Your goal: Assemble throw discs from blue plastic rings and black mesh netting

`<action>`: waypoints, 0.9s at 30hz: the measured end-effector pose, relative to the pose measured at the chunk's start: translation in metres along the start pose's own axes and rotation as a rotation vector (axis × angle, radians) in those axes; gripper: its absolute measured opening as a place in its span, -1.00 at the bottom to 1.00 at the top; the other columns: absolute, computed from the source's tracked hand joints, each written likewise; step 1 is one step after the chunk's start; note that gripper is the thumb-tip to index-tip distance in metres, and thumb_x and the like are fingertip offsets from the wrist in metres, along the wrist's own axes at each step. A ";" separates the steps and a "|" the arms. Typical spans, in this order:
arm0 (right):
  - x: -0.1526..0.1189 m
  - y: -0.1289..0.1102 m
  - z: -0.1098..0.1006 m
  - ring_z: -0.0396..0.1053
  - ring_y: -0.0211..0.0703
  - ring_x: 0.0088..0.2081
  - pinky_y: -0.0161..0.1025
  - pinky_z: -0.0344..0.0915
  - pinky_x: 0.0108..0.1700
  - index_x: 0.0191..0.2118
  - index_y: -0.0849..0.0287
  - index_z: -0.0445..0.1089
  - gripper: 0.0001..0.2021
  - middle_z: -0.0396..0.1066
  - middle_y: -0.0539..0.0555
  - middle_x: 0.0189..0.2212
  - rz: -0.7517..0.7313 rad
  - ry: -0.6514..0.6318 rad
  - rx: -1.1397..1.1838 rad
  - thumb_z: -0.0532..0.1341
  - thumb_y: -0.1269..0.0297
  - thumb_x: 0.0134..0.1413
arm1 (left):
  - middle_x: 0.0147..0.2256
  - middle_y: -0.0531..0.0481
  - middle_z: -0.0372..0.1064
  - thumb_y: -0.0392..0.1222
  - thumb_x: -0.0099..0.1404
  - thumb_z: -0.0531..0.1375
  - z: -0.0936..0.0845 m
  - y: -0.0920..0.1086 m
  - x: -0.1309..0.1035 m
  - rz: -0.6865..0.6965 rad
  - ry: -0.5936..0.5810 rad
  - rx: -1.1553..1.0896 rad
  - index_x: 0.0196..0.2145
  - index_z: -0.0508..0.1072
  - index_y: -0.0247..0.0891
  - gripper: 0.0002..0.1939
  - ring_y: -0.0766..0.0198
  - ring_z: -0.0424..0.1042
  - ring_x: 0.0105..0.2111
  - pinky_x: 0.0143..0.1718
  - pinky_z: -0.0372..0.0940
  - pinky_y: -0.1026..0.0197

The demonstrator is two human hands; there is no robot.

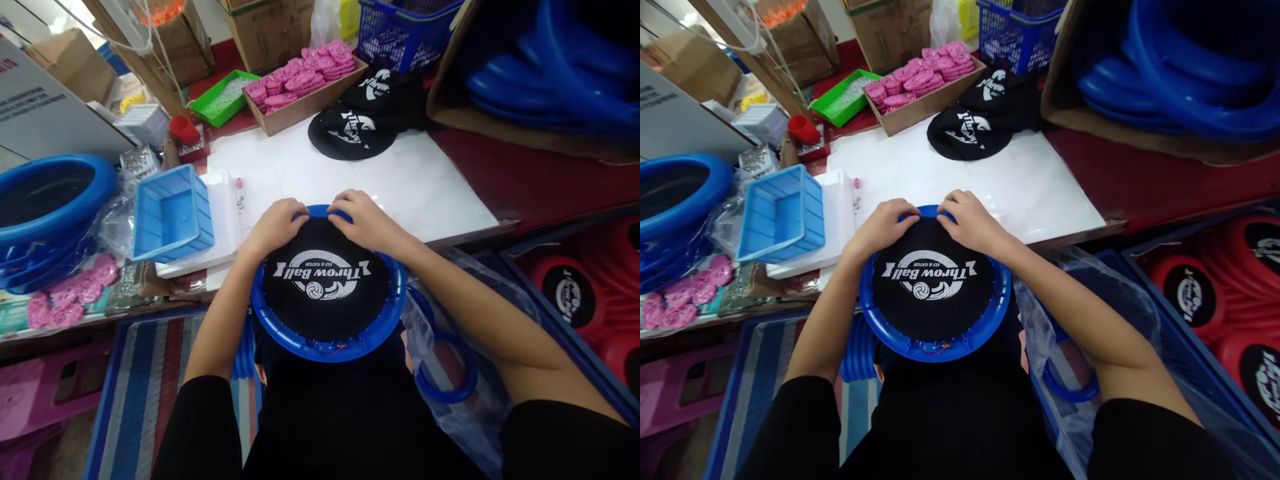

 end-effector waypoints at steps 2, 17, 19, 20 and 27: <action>0.012 -0.001 0.008 0.41 0.21 0.10 0.20 0.32 0.28 -0.13 0.06 0.59 -0.84 0.48 0.24 0.01 -0.001 -0.029 0.032 0.24 0.26 0.33 | -0.14 -0.13 0.60 -0.24 0.42 0.20 -0.002 -0.002 0.004 -0.014 -0.022 -0.050 -0.18 0.64 -0.24 -0.81 0.08 0.52 -0.11 0.08 0.38 0.01; 0.030 0.004 0.017 0.50 0.05 0.04 0.07 0.35 0.23 -0.31 0.06 0.47 -0.93 0.59 0.12 -0.08 0.120 -0.076 0.315 0.26 0.34 0.22 | -0.18 -0.09 0.59 -0.24 0.38 0.21 0.010 -0.007 0.009 -0.114 0.018 -0.176 -0.27 0.55 -0.22 -0.90 0.13 0.48 -0.15 0.00 0.34 0.06; 0.030 0.004 0.018 0.51 0.05 0.03 0.06 0.36 0.21 -0.30 0.08 0.47 -0.93 0.61 0.14 -0.07 0.138 -0.059 0.305 0.25 0.36 0.21 | -0.17 -0.08 0.60 -0.23 0.39 0.21 0.012 -0.007 0.009 -0.138 0.030 -0.185 -0.26 0.56 -0.23 -0.89 0.13 0.49 -0.15 0.01 0.34 0.06; 0.030 0.003 0.018 0.52 0.05 0.03 0.06 0.37 0.20 -0.31 0.09 0.48 -0.92 0.61 0.14 -0.07 0.142 -0.048 0.290 0.24 0.37 0.20 | -0.17 -0.08 0.60 -0.23 0.39 0.21 0.014 -0.006 0.010 -0.154 0.034 -0.183 -0.26 0.56 -0.23 -0.89 0.13 0.49 -0.15 0.01 0.34 0.06; 0.031 -0.006 0.018 0.54 0.09 -0.03 0.04 0.42 0.11 -0.36 0.11 0.53 -0.90 0.65 0.15 -0.13 0.251 -0.020 0.166 0.25 0.39 0.10 | -0.24 -0.10 0.62 -0.25 0.31 0.23 0.018 0.002 0.015 -0.272 0.080 -0.175 -0.34 0.60 -0.24 -0.87 0.09 0.52 -0.19 -0.02 0.36 0.06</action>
Point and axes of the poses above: each hand's wrist, its own x-axis towards the middle knuckle, its own z-axis out of the palm, y = z × x, the point moved 1 cm from there along x, towards the middle knuckle
